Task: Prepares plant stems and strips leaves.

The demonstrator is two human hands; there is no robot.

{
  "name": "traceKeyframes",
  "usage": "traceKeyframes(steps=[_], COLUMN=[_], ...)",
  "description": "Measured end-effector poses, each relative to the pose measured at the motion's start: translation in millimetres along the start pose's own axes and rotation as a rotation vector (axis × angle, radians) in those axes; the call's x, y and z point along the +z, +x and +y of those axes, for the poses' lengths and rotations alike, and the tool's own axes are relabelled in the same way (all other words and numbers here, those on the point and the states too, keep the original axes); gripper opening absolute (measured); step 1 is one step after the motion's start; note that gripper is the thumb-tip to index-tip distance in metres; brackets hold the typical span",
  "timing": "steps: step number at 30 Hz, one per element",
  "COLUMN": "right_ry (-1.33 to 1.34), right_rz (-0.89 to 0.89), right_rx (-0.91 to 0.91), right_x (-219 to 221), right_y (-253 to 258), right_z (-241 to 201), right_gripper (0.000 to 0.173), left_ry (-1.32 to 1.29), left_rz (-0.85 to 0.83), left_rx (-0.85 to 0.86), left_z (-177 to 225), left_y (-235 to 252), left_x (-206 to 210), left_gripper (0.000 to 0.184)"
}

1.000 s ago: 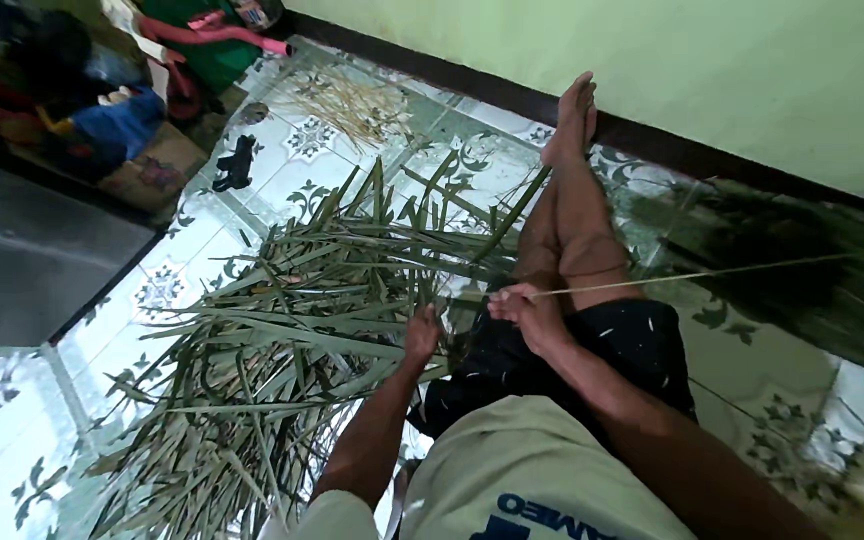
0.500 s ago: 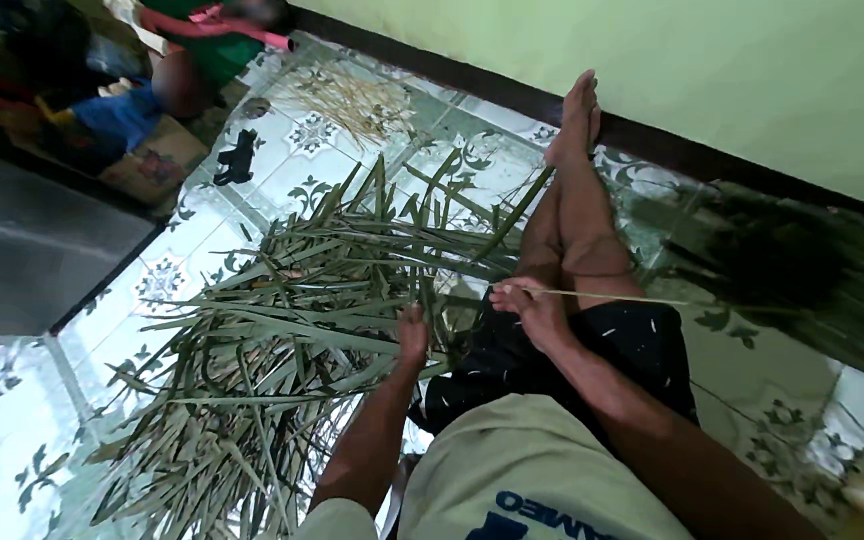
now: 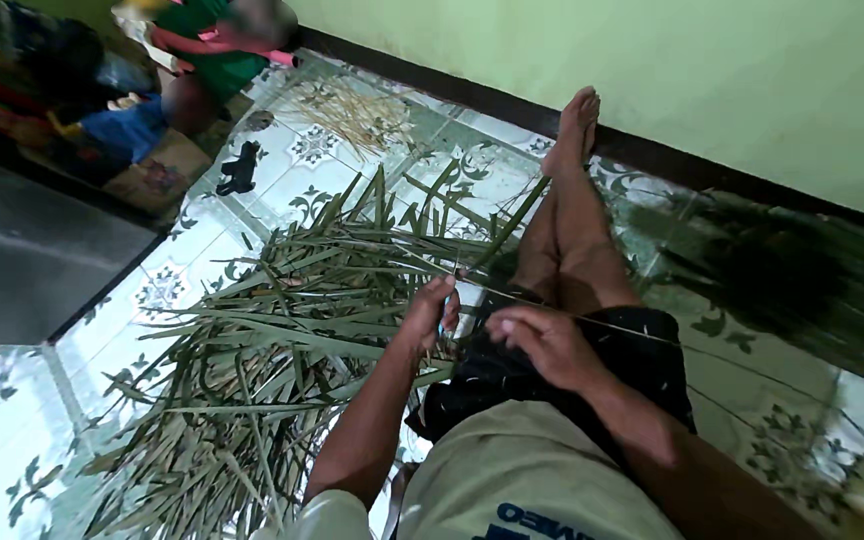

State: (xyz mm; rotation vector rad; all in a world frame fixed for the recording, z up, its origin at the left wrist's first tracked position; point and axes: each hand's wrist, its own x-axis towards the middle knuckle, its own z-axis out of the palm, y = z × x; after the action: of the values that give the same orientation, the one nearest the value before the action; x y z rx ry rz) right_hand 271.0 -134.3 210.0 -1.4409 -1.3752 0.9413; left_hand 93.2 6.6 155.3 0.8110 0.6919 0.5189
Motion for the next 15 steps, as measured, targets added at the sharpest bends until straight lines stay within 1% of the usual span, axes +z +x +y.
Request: traceKeyframes(steps=[1,2,3,5,7,10,13,15], right_ry=[-0.197,-0.322,-0.379,-0.35,-0.214,-0.056,-0.002,-0.017], right_rz=[-0.002,-0.066,-0.179,-0.397,-0.492,-0.484,-0.37,-0.31], right_rx=[-0.048,-0.016,0.065,0.207,0.244,0.281,0.286,0.258], right_x=[-12.3,-24.1,-33.4,-41.7,-40.8,-39.9,-34.1,-29.7], right_y=[9.6,22.0,34.4,50.4,54.0,54.5,52.6,47.9], right_z=[-4.0,-5.3,-5.8,-5.5,-3.1,-3.6,-9.2,-10.9], right_gripper=[0.037,0.04,0.041,0.041,0.038,0.032,0.03,0.031], left_ry=[-0.006,-0.013,-0.017,0.012,0.044,0.094,0.285,0.325], left_rz=[-0.027,-0.053,-0.078,-0.114,-0.141,-0.18,-0.235,-0.232], left_rx=[-0.008,-0.009,-0.003,0.02,0.036,0.051,0.066,0.101], left_z=[2.5,5.1,8.2,15.1,20.6,21.1,17.9,17.8], left_y=[-3.3,-6.2,-8.5,-11.1,-11.1,-10.1,-12.9,-16.2], left_x=[-0.3,1.4,4.6,12.4,16.5,16.7,25.3,27.7], left_gripper=[0.036,0.035,0.035,0.035,0.035,0.036,0.034,0.037])
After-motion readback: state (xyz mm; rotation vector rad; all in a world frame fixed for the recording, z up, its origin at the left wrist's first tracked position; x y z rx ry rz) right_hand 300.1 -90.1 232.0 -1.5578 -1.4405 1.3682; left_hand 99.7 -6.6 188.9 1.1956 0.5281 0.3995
